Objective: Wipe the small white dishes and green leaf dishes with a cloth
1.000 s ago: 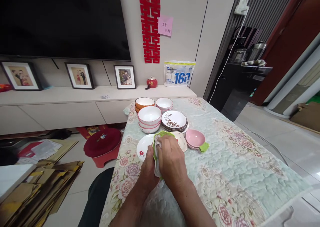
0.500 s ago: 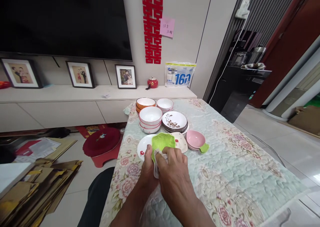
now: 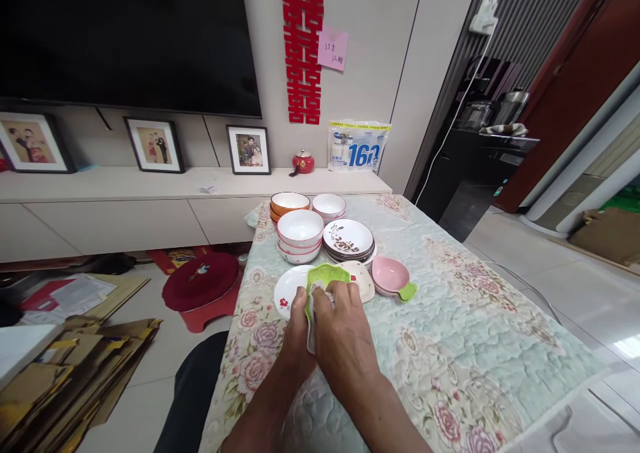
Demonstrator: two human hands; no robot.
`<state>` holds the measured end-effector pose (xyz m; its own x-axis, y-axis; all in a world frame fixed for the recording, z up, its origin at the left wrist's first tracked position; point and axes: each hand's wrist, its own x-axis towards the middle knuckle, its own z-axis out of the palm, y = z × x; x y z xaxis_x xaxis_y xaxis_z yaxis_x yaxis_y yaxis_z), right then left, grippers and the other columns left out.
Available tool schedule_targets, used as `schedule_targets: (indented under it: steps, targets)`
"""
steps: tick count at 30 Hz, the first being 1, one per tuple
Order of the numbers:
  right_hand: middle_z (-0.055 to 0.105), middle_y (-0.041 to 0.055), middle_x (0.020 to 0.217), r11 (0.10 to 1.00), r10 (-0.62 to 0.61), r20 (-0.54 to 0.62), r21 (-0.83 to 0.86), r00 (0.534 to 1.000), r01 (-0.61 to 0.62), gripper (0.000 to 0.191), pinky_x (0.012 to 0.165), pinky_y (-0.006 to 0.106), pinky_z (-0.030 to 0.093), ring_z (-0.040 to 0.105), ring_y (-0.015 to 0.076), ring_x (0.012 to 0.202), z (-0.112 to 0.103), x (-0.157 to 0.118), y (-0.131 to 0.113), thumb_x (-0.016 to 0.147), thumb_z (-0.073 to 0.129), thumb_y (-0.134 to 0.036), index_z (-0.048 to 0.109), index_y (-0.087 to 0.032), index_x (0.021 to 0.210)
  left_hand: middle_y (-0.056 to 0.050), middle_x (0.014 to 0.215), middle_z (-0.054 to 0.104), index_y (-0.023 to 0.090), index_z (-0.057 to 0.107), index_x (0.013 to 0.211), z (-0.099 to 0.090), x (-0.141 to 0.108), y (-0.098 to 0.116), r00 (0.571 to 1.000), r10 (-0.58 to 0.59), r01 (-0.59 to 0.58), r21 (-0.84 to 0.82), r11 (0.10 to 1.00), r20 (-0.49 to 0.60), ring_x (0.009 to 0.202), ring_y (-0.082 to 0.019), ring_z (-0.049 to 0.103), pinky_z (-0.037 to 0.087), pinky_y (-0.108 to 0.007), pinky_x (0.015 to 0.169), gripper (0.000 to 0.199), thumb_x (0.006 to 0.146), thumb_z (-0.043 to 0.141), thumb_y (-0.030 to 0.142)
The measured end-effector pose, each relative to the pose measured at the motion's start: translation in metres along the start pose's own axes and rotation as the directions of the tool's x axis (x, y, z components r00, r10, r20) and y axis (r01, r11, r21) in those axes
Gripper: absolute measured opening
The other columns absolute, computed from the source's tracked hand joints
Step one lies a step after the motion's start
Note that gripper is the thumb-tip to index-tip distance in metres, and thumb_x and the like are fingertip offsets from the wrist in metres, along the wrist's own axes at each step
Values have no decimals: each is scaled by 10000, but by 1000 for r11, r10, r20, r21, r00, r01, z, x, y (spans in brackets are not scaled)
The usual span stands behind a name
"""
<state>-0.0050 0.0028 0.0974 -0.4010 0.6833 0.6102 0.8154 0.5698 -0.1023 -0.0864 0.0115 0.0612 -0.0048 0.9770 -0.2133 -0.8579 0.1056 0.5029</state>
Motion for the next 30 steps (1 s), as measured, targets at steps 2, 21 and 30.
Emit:
schedule_targets:
  steps: [2, 21, 30]
  targets:
    - [549, 113, 898, 1000, 0, 148, 30, 989, -5, 229, 713, 417, 456, 450, 251, 818, -9, -4, -3, 874, 463, -24, 637, -149, 956, -91, 1079, 745, 139, 700, 1119, 3, -1, 1, 999, -34, 34, -15, 999, 3, 1155, -293, 631, 464, -371, 1030, 498, 808, 670, 527]
    - [603, 134, 987, 997, 13, -200, -74, 980, -28, 145, 808, 425, 466, 492, 261, 912, -14, 9, 21, 930, 512, -117, 644, -143, 980, -75, 1108, 753, 219, 638, 1263, 2, -8, -5, 961, -174, 157, 94, 983, 215, 1151, -297, 644, 508, -360, 958, 555, 826, 656, 561]
    - [724, 54, 1001, 843, 421, -22, 379, 907, -382, 253, 753, 347, 529, 659, 213, 835, -16, 7, 45, 854, 594, -270, 663, -209, 1089, -97, 789, 759, 204, 666, 1198, 1, -8, -3, 903, -359, 326, 168, 930, 235, 702, -283, 713, 556, -364, 625, 688, 746, 620, 721]
